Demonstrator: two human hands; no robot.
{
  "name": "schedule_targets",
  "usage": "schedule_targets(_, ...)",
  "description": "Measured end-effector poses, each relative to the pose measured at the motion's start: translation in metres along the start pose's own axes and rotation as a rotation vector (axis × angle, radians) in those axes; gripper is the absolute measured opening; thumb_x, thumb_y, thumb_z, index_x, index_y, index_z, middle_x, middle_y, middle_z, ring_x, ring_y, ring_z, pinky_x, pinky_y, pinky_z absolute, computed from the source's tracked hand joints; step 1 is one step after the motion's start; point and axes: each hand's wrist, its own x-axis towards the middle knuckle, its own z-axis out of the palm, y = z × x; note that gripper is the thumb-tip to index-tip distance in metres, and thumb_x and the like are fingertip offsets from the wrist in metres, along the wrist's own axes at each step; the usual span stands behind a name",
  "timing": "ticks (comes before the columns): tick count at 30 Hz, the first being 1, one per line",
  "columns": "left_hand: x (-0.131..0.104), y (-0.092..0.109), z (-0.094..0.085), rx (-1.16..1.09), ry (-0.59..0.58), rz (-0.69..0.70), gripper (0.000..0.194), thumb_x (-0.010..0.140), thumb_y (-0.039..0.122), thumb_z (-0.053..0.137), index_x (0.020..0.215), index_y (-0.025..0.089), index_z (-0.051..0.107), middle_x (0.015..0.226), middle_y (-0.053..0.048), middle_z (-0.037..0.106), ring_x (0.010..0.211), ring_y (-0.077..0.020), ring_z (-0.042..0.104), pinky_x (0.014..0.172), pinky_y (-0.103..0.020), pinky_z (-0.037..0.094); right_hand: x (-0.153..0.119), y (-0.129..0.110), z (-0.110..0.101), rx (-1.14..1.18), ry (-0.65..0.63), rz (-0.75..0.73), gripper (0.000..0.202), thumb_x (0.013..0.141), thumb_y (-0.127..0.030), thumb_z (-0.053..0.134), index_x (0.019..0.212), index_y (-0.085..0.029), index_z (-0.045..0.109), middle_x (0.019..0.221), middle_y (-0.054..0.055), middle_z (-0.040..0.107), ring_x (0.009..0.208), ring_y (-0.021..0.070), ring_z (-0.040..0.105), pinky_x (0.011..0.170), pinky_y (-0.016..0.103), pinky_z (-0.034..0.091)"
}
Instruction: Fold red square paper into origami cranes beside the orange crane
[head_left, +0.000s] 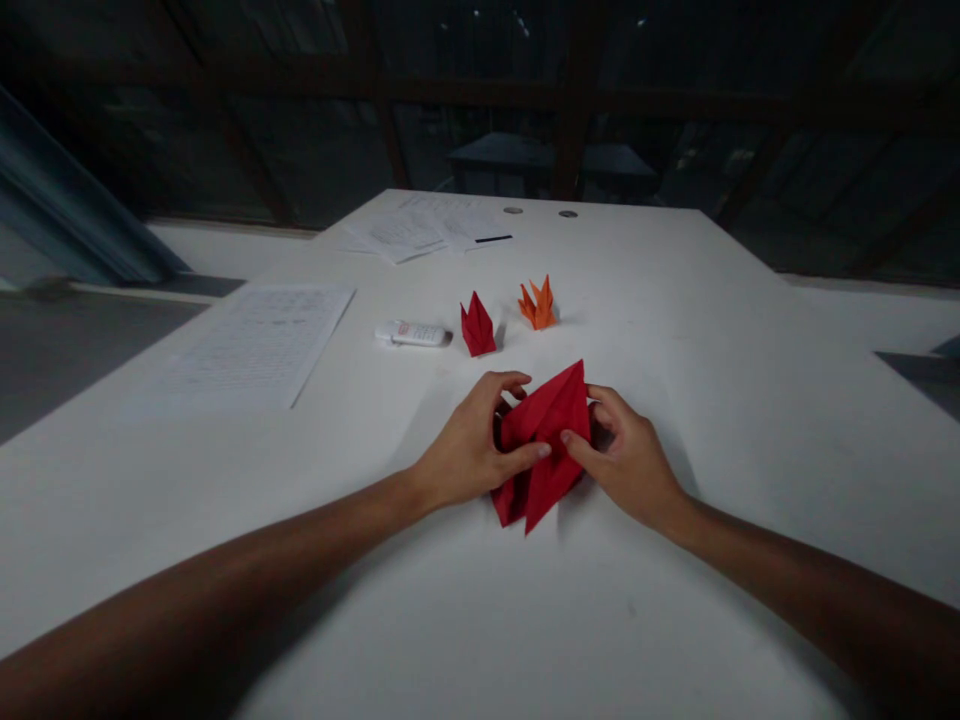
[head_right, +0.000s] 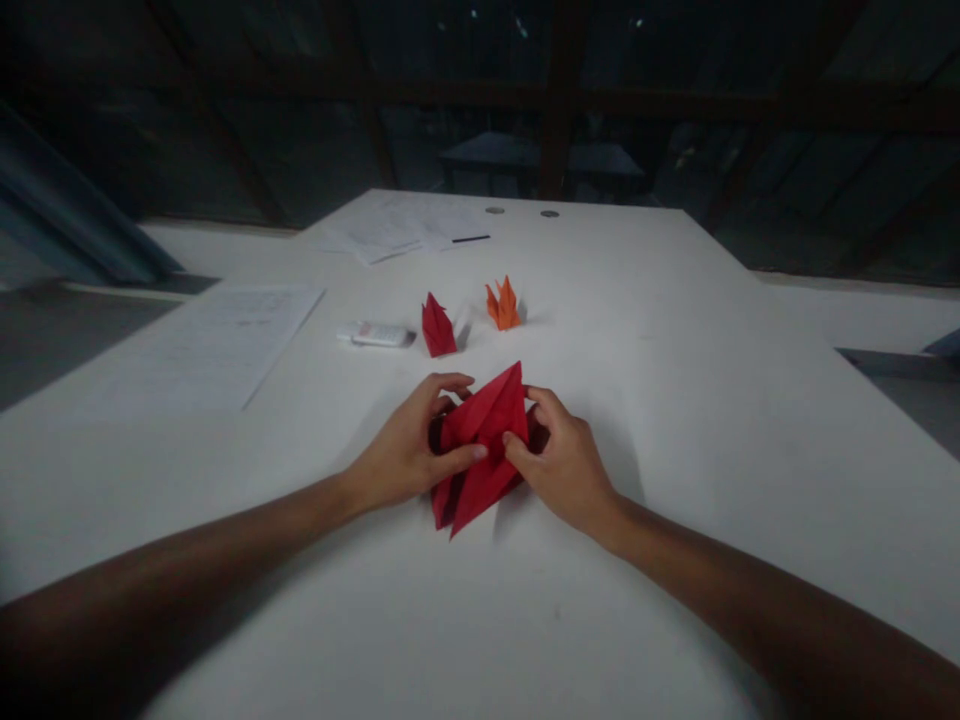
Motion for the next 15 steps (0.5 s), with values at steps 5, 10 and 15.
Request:
schedule_targets(5, -0.0023, 0.0003, 0.0024, 0.053, 0.005, 0.014, 0.074, 0.077, 0.026, 0.08, 0.14, 0.026, 0.042, 0.129, -0.01, 0.058, 0.097, -0.0208, 0.065, 0.08, -0.035, 0.055, -0.0045, -0.0049, -0.0015, -0.073, 0.02, -0.109, 0.038, 0.084, -0.019, 0.067, 0.121, -0.025, 0.062, 0.101, 0.003, 0.076, 0.086, 0.0206, 0.072, 0.076, 0.032, 0.057)
schedule_targets(10, -0.0056, 0.0009, 0.0042, 0.12, 0.025, 0.009, 0.069, 0.079, 0.025, 0.076, 0.139, 0.026, 0.041, 0.124, -0.006, 0.06, 0.084, -0.0155, 0.065, 0.078, -0.032, 0.054, -0.0075, -0.0081, -0.0038, -0.073, -0.113, -0.145, 0.037, 0.087, -0.019, 0.063, 0.123, -0.027, 0.061, 0.069, -0.006, 0.062, 0.059, 0.0132, 0.059, 0.058, 0.025, 0.047)
schedule_targets(15, -0.005, 0.0006, 0.0057, 0.171, 0.027, 0.029, 0.065, 0.077, 0.018, 0.07, 0.136, 0.025, 0.043, 0.121, -0.004, 0.06, 0.078, -0.0127, 0.064, 0.075, -0.029, 0.052, -0.0098, -0.0093, -0.0056, -0.011, -0.197, -0.2, 0.042, 0.082, -0.011, 0.061, 0.122, -0.026, 0.061, 0.068, -0.008, 0.059, 0.06, 0.012, 0.056, 0.062, 0.026, 0.047)
